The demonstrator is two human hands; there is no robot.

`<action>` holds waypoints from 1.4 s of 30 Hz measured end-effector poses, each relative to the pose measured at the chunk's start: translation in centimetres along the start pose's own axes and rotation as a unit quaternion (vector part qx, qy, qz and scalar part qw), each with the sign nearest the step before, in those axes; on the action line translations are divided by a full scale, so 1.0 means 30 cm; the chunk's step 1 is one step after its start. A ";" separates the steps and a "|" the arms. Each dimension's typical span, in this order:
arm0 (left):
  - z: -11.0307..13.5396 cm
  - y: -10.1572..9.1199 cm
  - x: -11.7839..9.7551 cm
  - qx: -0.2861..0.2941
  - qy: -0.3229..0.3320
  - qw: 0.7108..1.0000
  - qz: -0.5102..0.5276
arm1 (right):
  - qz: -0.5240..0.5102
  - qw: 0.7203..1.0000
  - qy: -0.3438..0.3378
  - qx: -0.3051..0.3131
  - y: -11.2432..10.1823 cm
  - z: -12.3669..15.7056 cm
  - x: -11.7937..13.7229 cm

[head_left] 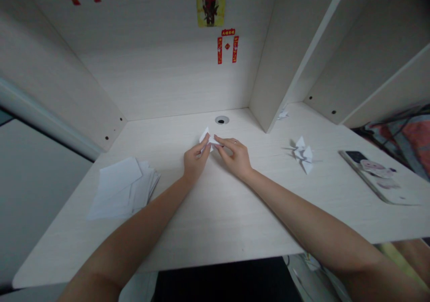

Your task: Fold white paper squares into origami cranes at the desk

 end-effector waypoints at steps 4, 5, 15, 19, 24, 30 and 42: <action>0.003 0.000 -0.007 -0.005 0.013 1.000 -0.007 | -0.011 1.000 -0.006 -0.013 -0.001 0.001 0.012; 0.004 -0.001 -0.013 -0.007 0.019 1.000 -0.009 | -0.012 1.000 -0.005 -0.017 -0.002 0.001 0.013; 0.009 -0.005 -0.037 -0.009 0.022 0.999 -0.021 | -0.017 1.000 -0.015 -0.015 0.004 0.006 0.009; 0.007 -0.002 -0.031 0.005 0.024 1.000 -0.011 | -0.026 1.000 -0.013 -0.013 0.006 0.006 0.007; 0.010 0.000 -0.033 0.018 0.035 0.999 -0.021 | -0.023 1.000 -0.006 -0.009 0.002 0.006 0.005; 0.012 0.000 -0.046 -0.009 0.037 0.999 -0.008 | -0.024 1.000 0.002 -0.005 0.003 0.006 0.009; -0.023 -0.005 -0.009 -0.052 -0.028 0.994 0.093 | -0.035 0.999 0.025 -0.013 0.004 0.003 0.009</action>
Point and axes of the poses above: each hand's wrist, its own z-axis away from the middle knuckle, its own y-axis out of the palm, x = y × z, the point moved 2 cm from there along -z, towards the middle knuckle, and after that the axes turned 7 degrees about -z, right-handed, at the moved point
